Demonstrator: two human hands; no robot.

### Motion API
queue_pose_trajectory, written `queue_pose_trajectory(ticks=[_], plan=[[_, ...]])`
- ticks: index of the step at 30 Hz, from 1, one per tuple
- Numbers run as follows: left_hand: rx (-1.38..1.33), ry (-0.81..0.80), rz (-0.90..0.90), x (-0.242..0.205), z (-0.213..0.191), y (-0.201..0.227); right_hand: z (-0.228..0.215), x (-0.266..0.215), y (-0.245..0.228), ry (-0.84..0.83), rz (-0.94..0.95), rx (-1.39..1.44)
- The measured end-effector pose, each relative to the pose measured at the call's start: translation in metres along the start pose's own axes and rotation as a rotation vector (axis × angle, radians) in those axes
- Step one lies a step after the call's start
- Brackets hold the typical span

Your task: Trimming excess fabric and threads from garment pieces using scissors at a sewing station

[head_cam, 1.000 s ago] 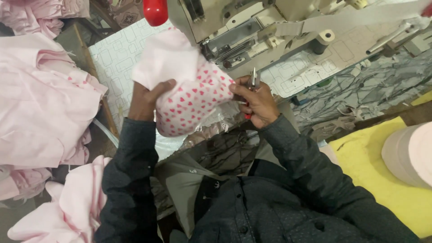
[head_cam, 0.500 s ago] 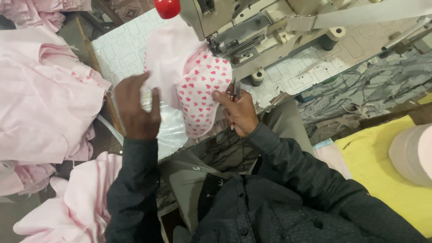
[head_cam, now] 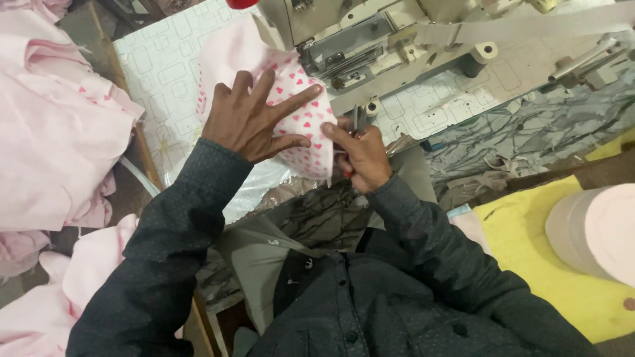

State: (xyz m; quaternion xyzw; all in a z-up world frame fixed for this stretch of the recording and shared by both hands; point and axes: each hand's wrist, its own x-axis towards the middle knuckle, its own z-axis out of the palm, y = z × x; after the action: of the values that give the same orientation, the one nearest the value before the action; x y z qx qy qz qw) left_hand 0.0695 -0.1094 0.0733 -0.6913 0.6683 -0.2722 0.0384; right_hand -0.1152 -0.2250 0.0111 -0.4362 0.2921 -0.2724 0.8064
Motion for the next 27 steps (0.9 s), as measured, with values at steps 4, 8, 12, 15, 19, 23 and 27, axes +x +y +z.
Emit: queue_pose_trajectory(ticks=[4, 8, 12, 15, 19, 23, 27], plan=[[0.029, 0.007, -0.105, -0.013, 0.014, 0.006, -0.003, 0.012, -0.013, 0.042, -0.048, -0.045], [0.05, 0.397, -0.188, -0.016, 0.028, 0.021, 0.0, 0.018, -0.02, 0.065, -0.073, -0.097], [-0.093, 0.462, -0.322, -0.011, 0.039, 0.066, -0.002, 0.018, -0.012, 0.081, -0.094, -0.075], [-0.269, 0.39, -0.485, -0.005, 0.019, 0.081, 0.003, 0.014, -0.012, 0.075, -0.132, -0.078], [-0.325, 0.369, -0.476, -0.001, 0.049, 0.068, 0.009, 0.018, -0.008, 0.099, -0.122, -0.019], [-0.499, 0.447, -0.273, -0.001, 0.087, 0.01, 0.015, 0.026, 0.022, -0.005, -0.104, 0.006], [-0.647, 0.288, -0.184, 0.004, 0.057, -0.014, 0.022, 0.006, 0.012, -0.283, -0.101, -0.037]])
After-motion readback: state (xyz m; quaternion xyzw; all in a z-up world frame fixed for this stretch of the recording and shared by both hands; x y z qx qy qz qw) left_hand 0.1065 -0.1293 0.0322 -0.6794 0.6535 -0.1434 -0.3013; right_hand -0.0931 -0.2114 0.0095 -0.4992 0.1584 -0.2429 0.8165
